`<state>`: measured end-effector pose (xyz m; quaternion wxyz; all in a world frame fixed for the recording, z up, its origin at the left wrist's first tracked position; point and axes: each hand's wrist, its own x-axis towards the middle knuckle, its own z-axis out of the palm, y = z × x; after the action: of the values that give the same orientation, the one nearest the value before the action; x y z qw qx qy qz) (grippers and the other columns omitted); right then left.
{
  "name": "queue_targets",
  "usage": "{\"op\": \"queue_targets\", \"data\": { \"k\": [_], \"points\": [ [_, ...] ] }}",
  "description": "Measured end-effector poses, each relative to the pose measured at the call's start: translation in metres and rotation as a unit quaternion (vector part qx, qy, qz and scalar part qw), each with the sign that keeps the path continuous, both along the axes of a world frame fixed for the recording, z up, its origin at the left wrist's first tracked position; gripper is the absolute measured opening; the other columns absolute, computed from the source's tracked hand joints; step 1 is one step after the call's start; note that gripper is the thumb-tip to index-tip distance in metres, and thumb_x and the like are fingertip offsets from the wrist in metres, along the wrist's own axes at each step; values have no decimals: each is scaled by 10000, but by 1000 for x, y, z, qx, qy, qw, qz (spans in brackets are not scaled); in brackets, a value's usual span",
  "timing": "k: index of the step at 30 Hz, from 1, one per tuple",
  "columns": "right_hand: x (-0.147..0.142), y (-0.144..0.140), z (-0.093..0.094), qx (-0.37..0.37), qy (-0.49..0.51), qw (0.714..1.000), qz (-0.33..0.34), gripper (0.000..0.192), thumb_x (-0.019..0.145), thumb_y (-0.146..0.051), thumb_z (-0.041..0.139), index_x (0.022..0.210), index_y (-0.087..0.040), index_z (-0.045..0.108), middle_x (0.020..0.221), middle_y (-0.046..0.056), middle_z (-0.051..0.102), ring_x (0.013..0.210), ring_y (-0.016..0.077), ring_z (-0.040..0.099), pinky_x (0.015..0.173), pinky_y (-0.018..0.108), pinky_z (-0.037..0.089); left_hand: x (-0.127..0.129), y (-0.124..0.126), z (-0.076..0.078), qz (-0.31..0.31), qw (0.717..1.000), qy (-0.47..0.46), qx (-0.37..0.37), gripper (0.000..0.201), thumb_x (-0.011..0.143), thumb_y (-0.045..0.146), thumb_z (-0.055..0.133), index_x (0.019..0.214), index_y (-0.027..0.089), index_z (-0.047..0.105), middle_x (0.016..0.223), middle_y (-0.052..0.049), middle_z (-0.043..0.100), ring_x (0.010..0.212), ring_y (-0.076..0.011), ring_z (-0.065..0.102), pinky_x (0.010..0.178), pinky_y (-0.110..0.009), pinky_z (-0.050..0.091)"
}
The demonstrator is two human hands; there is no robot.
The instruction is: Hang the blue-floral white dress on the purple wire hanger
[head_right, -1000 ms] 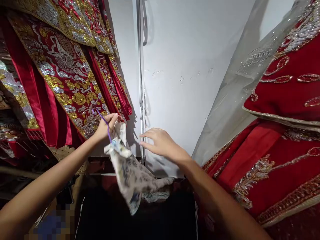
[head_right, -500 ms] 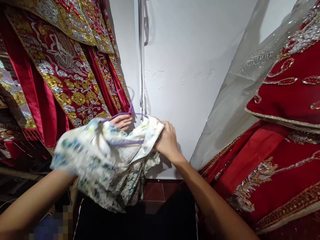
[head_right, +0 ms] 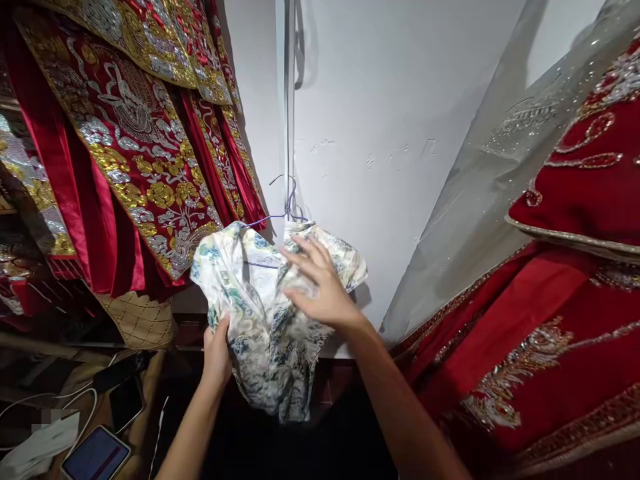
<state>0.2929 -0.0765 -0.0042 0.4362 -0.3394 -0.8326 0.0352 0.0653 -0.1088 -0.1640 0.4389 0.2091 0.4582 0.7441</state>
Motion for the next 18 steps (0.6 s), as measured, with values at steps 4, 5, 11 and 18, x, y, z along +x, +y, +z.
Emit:
{"op": "queue_targets", "data": {
  "k": [4, 5, 11, 18],
  "points": [
    [-19, -34, -60, -117, 231, 966, 18, 370, 871, -323, 619, 1236, -291, 665, 1372, 65, 581, 1293, 296, 502, 1081, 456, 391, 20, -28, 2, -48, 995, -85, -23, 497, 799, 369, 767, 1239, 207, 604, 1270, -113, 673, 1190, -264, 638, 1056, -393, 485],
    [-24, -39, -81, -167, 300, 939, -8, 319, 888, -355, 605, 1180, -253, 681, 1270, 86, 640, 1194, 284, 575, 1006, 424, 451, 24, -32, 6, -67, 993, -95, -26, 534, 770, 320, 796, 1253, 211, 597, 1260, -109, 681, 1177, -269, 647, 1050, -392, 491],
    [-51, -57, -170, -387, 342, 856, -15, 375, 930, -524, 522, 777, -188, 586, 712, 27, 596, 668, 176, 555, 630, 292, 442, 38, -44, 23, -192, 963, -187, -31, 639, 750, 278, 797, 1335, 172, 560, 1175, -133, 720, 1089, -305, 689, 1003, -421, 528],
    [-37, -65, -148, -389, 291, 874, -6, 351, 967, -414, 476, 698, -192, 515, 635, -6, 515, 581, 129, 452, 579, 264, 345, 40, -44, 8, -105, 994, -18, -3, 625, 753, 312, 786, 1321, 197, 551, 1215, -128, 678, 1121, -295, 658, 998, -420, 513]
  ]
}}
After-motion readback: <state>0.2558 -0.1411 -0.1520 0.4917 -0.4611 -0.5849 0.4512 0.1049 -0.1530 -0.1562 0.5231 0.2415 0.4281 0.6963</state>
